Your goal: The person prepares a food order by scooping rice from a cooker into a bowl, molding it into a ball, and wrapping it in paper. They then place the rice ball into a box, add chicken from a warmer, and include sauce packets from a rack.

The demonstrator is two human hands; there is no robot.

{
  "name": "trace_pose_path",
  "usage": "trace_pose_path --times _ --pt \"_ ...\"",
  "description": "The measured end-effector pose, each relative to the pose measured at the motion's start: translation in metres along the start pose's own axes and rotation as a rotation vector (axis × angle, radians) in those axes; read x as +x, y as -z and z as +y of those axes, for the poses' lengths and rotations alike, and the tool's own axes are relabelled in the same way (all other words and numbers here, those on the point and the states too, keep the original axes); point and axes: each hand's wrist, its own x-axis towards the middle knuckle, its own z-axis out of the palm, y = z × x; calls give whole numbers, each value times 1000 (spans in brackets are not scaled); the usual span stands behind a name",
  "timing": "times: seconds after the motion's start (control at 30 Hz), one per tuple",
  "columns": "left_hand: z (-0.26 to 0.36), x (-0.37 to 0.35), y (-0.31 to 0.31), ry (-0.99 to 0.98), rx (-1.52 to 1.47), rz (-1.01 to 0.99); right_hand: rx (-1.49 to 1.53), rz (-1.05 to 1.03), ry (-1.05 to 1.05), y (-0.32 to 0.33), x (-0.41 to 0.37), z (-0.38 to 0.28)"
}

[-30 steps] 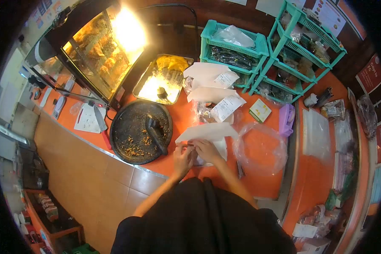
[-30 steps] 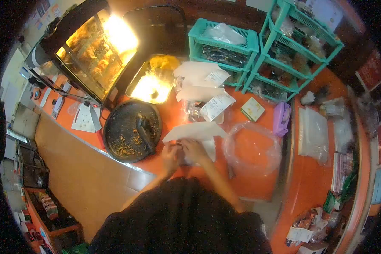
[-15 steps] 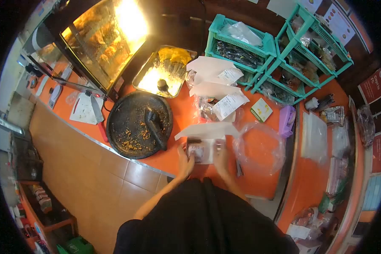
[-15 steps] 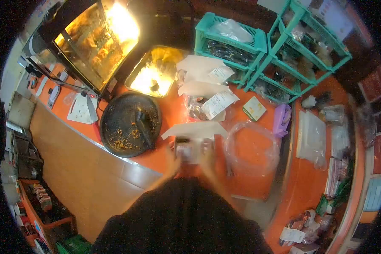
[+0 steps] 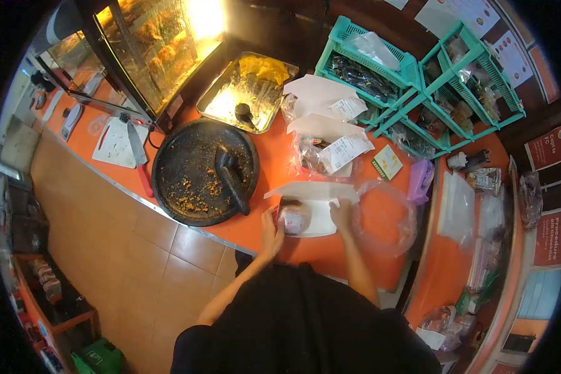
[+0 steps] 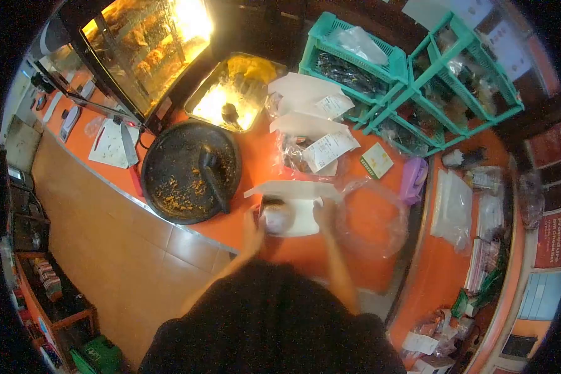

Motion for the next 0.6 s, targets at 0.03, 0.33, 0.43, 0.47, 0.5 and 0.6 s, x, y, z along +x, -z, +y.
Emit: trace_pose_path --times 0.03,0.33,0.43,0.47,0.5,0.6 --pt "1 1 0 8 -2 4 -39 17 1 -3 -4 2" --pt "-4 0 -5 34 40 9 -28 -85 -84 16 -2 -28" --pt "0 -1 -4 17 -8 16 -47 -61 -32 21 0 -35" --pt "0 -1 -4 9 -24 14 -14 -51 -32 26 -1 -45" --pt "-1 -2 -5 16 -16 16 20 -41 -32 30 -1 -51" --pt "-10 -2 -7 22 -14 22 -93 -134 -40 41 -2 -60"
